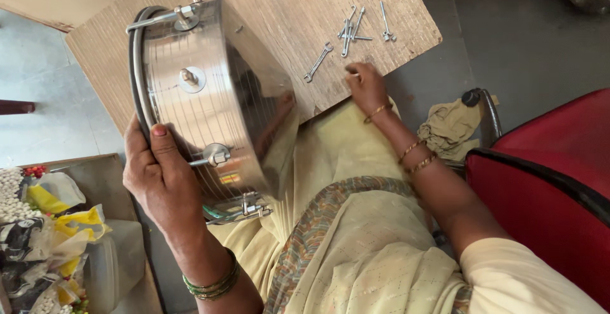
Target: The person attaches metal hardware and tension rods to the side of a snare drum shell by hand and using a small wrench.
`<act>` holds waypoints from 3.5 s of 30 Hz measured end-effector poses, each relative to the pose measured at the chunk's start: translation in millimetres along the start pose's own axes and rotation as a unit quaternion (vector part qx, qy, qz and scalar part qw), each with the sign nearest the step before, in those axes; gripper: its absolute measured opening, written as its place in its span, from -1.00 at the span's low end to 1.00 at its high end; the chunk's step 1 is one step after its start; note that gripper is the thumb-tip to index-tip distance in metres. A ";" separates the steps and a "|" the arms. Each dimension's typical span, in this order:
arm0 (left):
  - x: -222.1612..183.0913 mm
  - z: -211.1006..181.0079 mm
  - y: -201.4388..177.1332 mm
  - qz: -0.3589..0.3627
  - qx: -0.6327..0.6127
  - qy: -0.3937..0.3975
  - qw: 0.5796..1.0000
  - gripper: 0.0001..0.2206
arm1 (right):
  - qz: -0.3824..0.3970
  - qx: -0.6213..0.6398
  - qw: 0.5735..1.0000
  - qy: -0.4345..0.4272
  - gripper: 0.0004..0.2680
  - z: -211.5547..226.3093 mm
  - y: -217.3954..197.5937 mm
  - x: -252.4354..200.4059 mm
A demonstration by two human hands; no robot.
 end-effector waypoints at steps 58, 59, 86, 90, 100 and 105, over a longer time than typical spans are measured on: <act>-3.5 7.6 -19.9 -0.040 0.064 0.022 0.997 -0.74 | -0.035 0.238 0.965 0.103 -0.93 -25.6 0.9 102.8; -3.5 7.4 -19.9 -0.042 0.067 0.017 0.997 -0.74 | -0.018 0.222 0.969 0.110 -0.93 -26.5 2.7 101.2; -20.5 7.8 -13.3 -0.040 0.009 0.005 0.999 -0.74 | 0.093 -0.188 0.969 0.134 -0.75 -51.9 53.2 59.7; -24.0 11.5 -12.3 -0.043 -0.034 -0.028 0.998 -0.72 | 0.083 -0.125 0.977 0.151 -0.78 -62.9 29.7 59.9; -30.3 8.3 -26.3 -0.049 -0.019 0.025 0.998 -0.62 | -0.035 0.123 0.992 -0.003 -0.88 65.8 -104.7 71.8; -27.4 23.5 -29.5 -0.050 -0.001 -0.004 0.999 -0.60 | -0.005 0.110 0.980 -0.167 -0.91 226.2 -162.3 35.1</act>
Point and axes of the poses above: each hand's wrist, its own x-axis towards the middle knuckle, its own y-axis out of the palm, z = x × y, the point moved 7 cm from there along x, towards the middle knuckle, and after that the axes turned 8 degrees about -x, right-handed, at the moved point
